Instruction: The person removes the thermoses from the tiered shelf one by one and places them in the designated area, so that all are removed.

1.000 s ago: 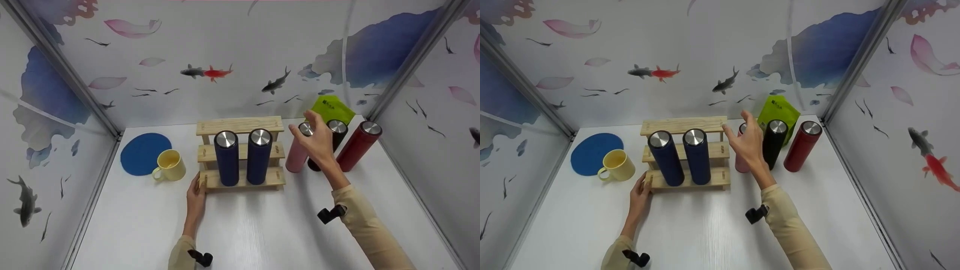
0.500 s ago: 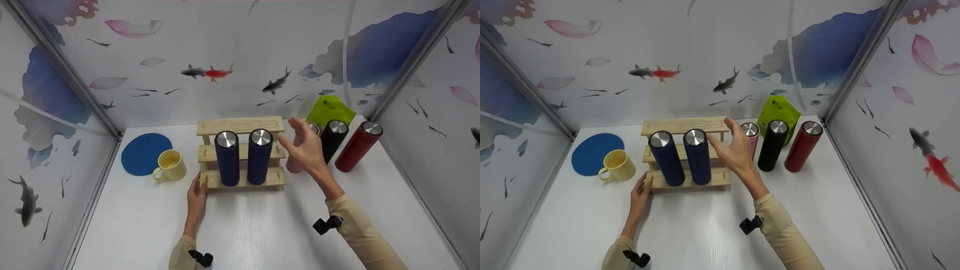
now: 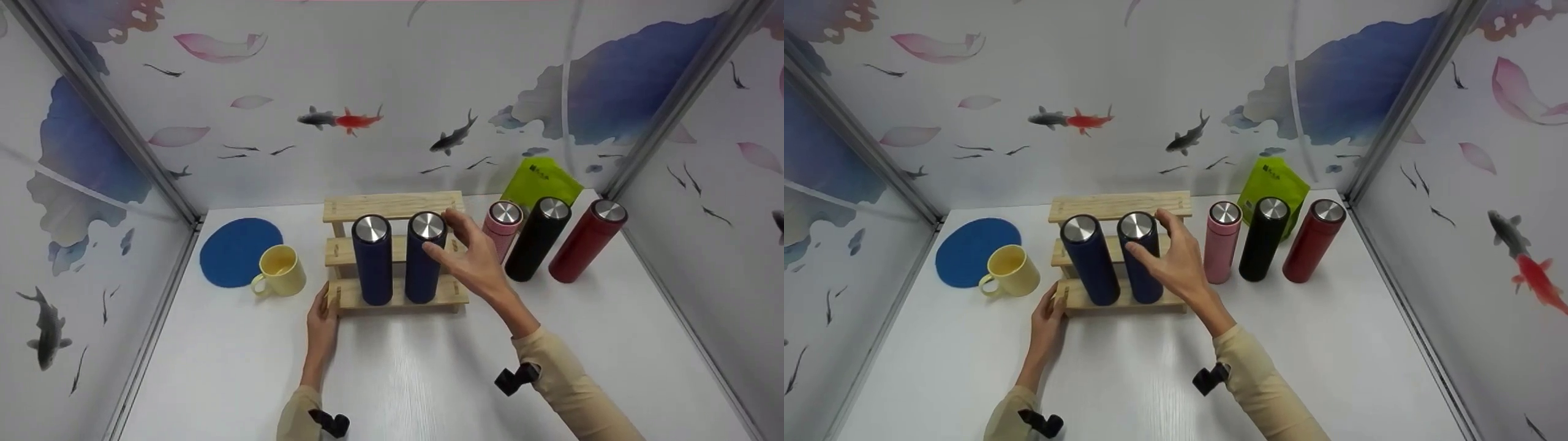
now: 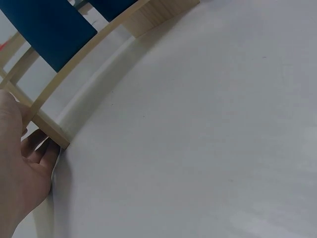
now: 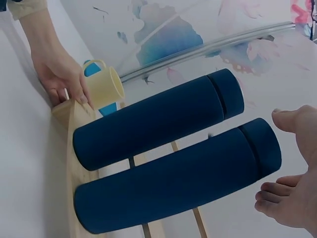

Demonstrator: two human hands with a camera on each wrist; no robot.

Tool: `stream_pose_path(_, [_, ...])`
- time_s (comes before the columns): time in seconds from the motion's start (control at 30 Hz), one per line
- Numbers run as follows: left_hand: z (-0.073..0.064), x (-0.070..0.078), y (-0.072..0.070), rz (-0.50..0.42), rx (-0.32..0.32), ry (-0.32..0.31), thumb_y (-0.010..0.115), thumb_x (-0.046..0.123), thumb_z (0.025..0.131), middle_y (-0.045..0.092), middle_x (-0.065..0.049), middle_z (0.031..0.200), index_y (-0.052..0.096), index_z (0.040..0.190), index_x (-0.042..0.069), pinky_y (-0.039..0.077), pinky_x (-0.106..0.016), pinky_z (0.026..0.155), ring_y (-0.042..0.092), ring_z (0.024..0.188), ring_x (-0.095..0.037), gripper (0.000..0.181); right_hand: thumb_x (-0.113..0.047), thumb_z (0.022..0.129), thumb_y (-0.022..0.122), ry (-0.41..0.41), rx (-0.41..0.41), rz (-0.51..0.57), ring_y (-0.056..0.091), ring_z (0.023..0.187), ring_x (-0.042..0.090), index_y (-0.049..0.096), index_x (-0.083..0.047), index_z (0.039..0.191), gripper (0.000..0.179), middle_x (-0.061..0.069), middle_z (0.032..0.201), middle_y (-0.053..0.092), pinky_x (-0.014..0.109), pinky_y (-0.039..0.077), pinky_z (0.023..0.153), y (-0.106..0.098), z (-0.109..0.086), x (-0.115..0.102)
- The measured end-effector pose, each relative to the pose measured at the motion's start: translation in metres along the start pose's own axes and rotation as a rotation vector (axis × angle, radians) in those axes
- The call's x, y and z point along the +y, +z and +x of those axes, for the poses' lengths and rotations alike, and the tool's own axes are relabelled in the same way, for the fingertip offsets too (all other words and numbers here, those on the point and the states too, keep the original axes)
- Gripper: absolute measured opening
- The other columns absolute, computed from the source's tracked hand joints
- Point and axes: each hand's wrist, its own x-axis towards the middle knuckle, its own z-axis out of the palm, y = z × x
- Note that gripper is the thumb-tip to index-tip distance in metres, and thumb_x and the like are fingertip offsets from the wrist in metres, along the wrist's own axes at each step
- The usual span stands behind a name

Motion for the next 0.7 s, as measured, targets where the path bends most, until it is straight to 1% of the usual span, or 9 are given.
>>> stream_pose_path(0.07, [0.0, 0.0, -0.001, 0.001, 0.002, 0.0, 0.05, 0.018, 0.108, 0.037, -0.019, 0.162, 0.039, 0.155, 0.003, 0.034, -0.049, 0.122, 0.033, 0.151, -0.038, 0.05, -0.022, 0.084, 0.085, 0.003, -0.003, 0.002, 0.054, 0.137, 0.033, 0.049, 0.001, 0.146, 0.075, 0.019, 0.144, 0.057, 0.043, 0.041, 0.119, 0.005, 0.0, 0.001])
stream_pose_path(0.17, [0.001, 0.001, -0.002, 0.0, 0.006, 0.01, 0.051, 0.017, 0.107, 0.038, -0.02, 0.161, 0.04, 0.154, 0.002, 0.034, -0.049, 0.123, 0.034, 0.15, -0.038, 0.05, -0.02, 0.083, 0.086, -0.012, 0.005, 0.026, 0.056, 0.135, 0.034, 0.051, 0.0, 0.144, 0.073, 0.018, 0.141, 0.06, 0.044, 0.042, 0.119, 0.012, 0.002, 0.004])
stream_pose_path(0.3, [0.001, 0.002, -0.001, -0.015, 0.013, 0.023, 0.052, 0.014, 0.107, 0.039, -0.021, 0.16, 0.042, 0.152, 0.0, 0.033, -0.048, 0.123, 0.035, 0.15, -0.038, 0.049, -0.018, 0.081, 0.087, -0.032, 0.029, 0.083, 0.061, 0.129, 0.031, 0.053, -0.001, 0.142, 0.071, 0.018, 0.134, 0.065, 0.039, 0.046, 0.115, 0.019, 0.003, 0.011])
stream_pose_path(0.37, [0.001, 0.002, 0.0, -0.019, 0.015, 0.018, 0.052, 0.013, 0.106, 0.039, -0.02, 0.16, 0.042, 0.152, 0.0, 0.033, -0.047, 0.123, 0.035, 0.15, -0.037, 0.049, -0.017, 0.08, 0.088, -0.034, 0.05, 0.111, 0.063, 0.125, 0.028, 0.055, -0.002, 0.141, 0.07, 0.017, 0.131, 0.066, 0.037, 0.049, 0.112, 0.022, 0.003, 0.015])
stream_pose_path(0.5, [0.001, 0.002, -0.001, -0.013, 0.005, 0.012, 0.051, 0.014, 0.107, 0.038, -0.02, 0.161, 0.041, 0.153, 0.001, 0.033, -0.048, 0.123, 0.033, 0.151, -0.037, 0.05, -0.013, 0.079, 0.088, -0.059, 0.108, 0.157, 0.065, 0.121, 0.027, 0.058, -0.003, 0.137, 0.066, 0.017, 0.128, 0.068, 0.036, 0.051, 0.109, 0.029, 0.002, 0.022])
stream_pose_path(0.7, [0.001, 0.0, -0.001, -0.021, -0.002, 0.023, 0.052, 0.014, 0.107, 0.037, -0.02, 0.161, 0.04, 0.154, 0.001, 0.032, -0.047, 0.124, 0.033, 0.151, -0.037, 0.051, -0.002, 0.08, 0.085, -0.098, 0.17, 0.168, 0.065, 0.122, 0.03, 0.055, 0.004, 0.139, 0.066, 0.022, 0.13, 0.066, 0.036, 0.052, 0.107, 0.036, 0.0, 0.029])
